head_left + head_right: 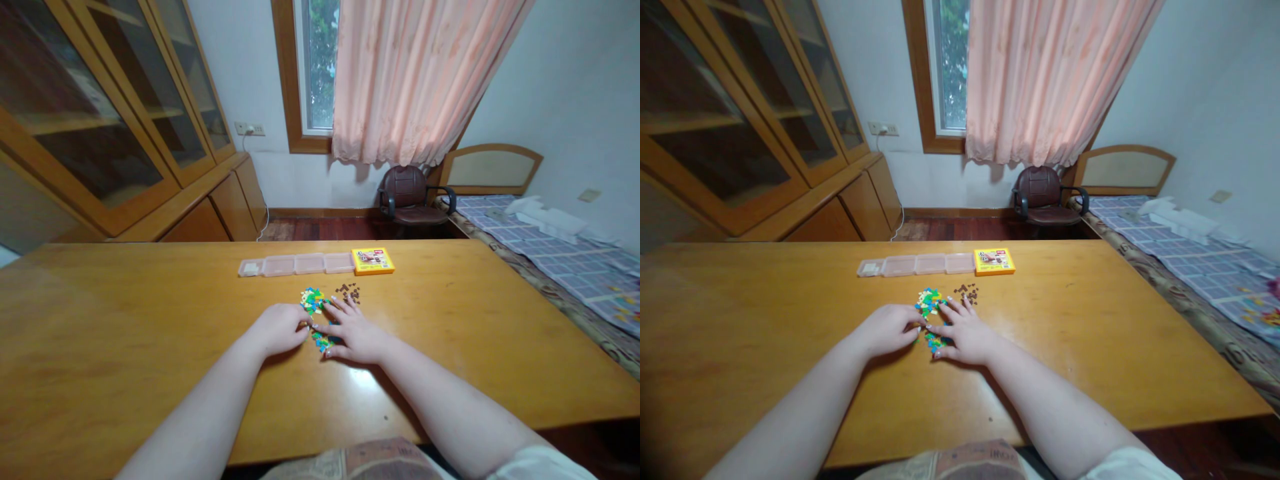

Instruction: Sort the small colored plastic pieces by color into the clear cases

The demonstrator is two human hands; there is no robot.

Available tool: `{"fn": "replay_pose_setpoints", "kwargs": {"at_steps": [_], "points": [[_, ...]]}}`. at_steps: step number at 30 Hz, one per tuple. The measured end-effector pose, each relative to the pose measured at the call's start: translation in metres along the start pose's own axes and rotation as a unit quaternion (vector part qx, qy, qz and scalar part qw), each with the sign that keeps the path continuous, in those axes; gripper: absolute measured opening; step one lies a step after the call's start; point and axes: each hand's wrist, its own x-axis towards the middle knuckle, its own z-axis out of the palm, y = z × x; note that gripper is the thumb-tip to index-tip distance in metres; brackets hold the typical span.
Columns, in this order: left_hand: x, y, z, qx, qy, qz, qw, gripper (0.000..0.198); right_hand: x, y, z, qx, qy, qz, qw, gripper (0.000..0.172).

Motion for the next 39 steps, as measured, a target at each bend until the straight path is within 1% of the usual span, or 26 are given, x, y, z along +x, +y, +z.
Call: {"fn": "replay_pose_setpoints", "kwargs": {"at_steps": [4,6,8,10,14,17,21,26,30,34,37,39], "points": [[0.001,-0.002,0.002,-0.010,-0.010,-0.009,1.000,0.028,-0.001,0.002,-0.002,-0.006,0.022,0.007,1.000,0.053],[0.001,-0.002,0.002,-0.007,-0.011,-0.011,1.000,0.026,-0.003,0.003,-0.005,-0.001,0.031,-0.001,1.000,0.044],[0.001,-0.002,0.002,0.000,-0.009,-0.018,1.000,0.023,-0.004,0.002,-0.008,0.008,0.035,-0.014,0.999,0.038],[0.001,-0.001,0.002,0.007,-0.006,-0.023,1.000,0.021,-0.004,0.001,-0.010,0.013,0.035,-0.020,0.999,0.040],[0.001,0.000,0.002,0.009,0.000,-0.026,1.000,0.020,-0.002,-0.003,-0.005,0.004,0.017,-0.018,1.000,0.060],[0.001,0.001,0.001,0.012,0.002,-0.031,0.999,0.020,0.001,-0.004,0.000,-0.004,0.002,-0.015,1.000,0.062],[0.000,0.001,0.001,0.022,0.002,-0.023,0.999,0.021,0.002,-0.002,0.001,-0.018,0.016,0.011,1.000,0.058],[0.000,0.000,0.003,0.012,-0.005,0.003,1.000,0.023,0.001,0.001,-0.002,-0.026,0.043,0.037,0.998,0.052],[0.000,0.001,0.004,0.006,-0.015,0.024,1.000,0.027,0.000,0.006,-0.001,-0.033,0.075,0.073,0.994,0.047],[0.001,0.003,0.007,-0.005,-0.022,0.028,0.999,0.032,-0.001,0.009,-0.003,-0.046,0.097,0.109,0.988,0.039],[0.001,0.004,0.008,-0.015,-0.016,0.028,0.999,0.032,-0.001,0.010,-0.004,-0.054,0.112,0.138,0.983,0.036],[0.001,0.004,0.008,-0.018,-0.012,0.027,0.999,0.031,-0.002,0.010,-0.004,-0.049,0.114,0.135,0.983,0.035]]}}
